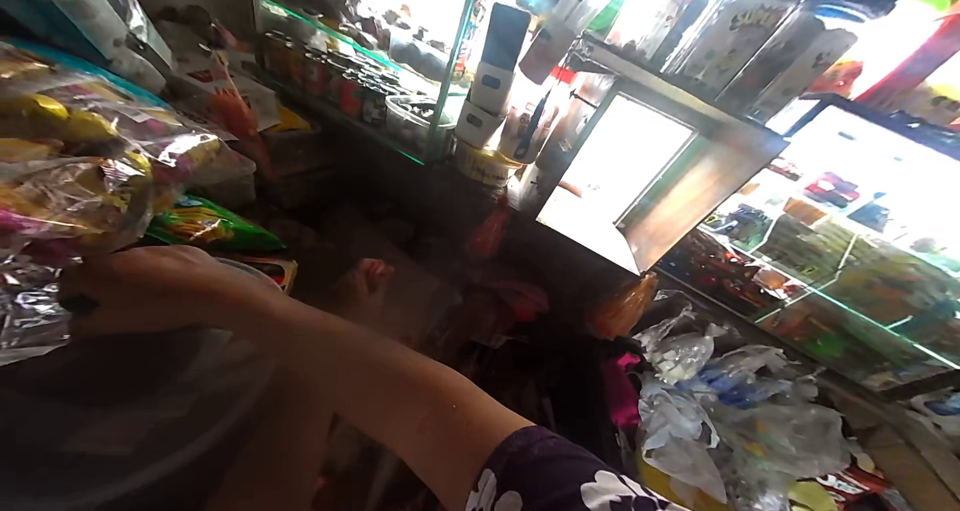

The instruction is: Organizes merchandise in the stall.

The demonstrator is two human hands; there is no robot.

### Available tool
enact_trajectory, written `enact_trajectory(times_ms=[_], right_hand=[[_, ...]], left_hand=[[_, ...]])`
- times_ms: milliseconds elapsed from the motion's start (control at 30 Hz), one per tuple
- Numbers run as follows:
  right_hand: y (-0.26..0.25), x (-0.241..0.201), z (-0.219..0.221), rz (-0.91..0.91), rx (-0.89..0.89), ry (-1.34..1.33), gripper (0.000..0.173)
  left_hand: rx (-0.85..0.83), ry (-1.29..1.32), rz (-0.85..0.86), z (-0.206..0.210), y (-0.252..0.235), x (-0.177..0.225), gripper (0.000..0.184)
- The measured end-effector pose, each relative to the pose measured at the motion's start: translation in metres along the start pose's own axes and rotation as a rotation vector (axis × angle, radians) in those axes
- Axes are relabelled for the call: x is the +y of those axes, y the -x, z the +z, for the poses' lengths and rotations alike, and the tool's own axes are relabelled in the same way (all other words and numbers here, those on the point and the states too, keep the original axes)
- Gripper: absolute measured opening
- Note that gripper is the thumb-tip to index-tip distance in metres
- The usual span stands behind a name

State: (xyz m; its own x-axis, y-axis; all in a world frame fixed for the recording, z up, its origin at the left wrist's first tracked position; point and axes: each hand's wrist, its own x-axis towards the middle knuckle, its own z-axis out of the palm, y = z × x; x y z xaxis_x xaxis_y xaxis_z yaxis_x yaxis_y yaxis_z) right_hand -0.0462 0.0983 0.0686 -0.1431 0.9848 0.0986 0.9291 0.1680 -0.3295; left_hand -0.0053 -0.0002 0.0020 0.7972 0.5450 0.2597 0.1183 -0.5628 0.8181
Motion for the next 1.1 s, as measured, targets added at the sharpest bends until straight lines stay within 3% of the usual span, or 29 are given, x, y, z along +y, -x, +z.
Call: enact_trajectory(times_ms=[133, 267, 400, 533, 633, 700, 800, 867, 1000, 1100], right_hand=[[0.007, -0.005, -0.006, 0.018, 0.016, -0.052, 0.019], [0.025, -0.007, 0.0, -0.079, 0.242, -0.095, 0.016], [0.056, 0.012, 0.011, -0.247, 0.343, 0.154, 0.017], [0.182, 0.003, -0.082, -0.065, 0.253, 0.258, 0.027], [0.285, 0.075, -0.149, 0.155, 0.456, 0.319, 0.035], [0.339, 0.111, -0.221, 0.379, 0.574, 0.364, 0.044], [0.418, 0.086, -0.319, 0.868, 0.69, 0.472, 0.06], [0.471, 0.07, -0.361, 1.053, 0.825, 0.601, 0.08], [0.548, 0.032, -0.405, 1.137, 1.161, 0.611, 0.098], [0.578, 0.008, -0.419, 1.1, 1.147, 0.717, 0.094]], left_hand=[[0.056, 0.09, -0.061, 0.005, -0.002, 0.0, 0.035], [0.103, 0.078, 0.005, 0.001, 0.002, -0.001, 0.036], [0.078, 0.089, -0.042, 0.002, -0.002, 0.002, 0.031], [0.131, 0.011, 0.074, 0.005, -0.002, -0.02, 0.032], [0.009, 0.116, 0.013, -0.006, 0.001, -0.012, 0.042], [0.012, 0.149, 0.011, -0.006, 0.002, -0.011, 0.042], [0.026, 0.155, 0.049, -0.007, 0.004, -0.015, 0.038], [0.037, 0.144, 0.033, -0.008, 0.006, -0.015, 0.038], [0.042, 0.146, -0.027, -0.012, 0.01, -0.007, 0.039], [0.071, 0.162, -0.045, -0.013, 0.017, -0.001, 0.037]])
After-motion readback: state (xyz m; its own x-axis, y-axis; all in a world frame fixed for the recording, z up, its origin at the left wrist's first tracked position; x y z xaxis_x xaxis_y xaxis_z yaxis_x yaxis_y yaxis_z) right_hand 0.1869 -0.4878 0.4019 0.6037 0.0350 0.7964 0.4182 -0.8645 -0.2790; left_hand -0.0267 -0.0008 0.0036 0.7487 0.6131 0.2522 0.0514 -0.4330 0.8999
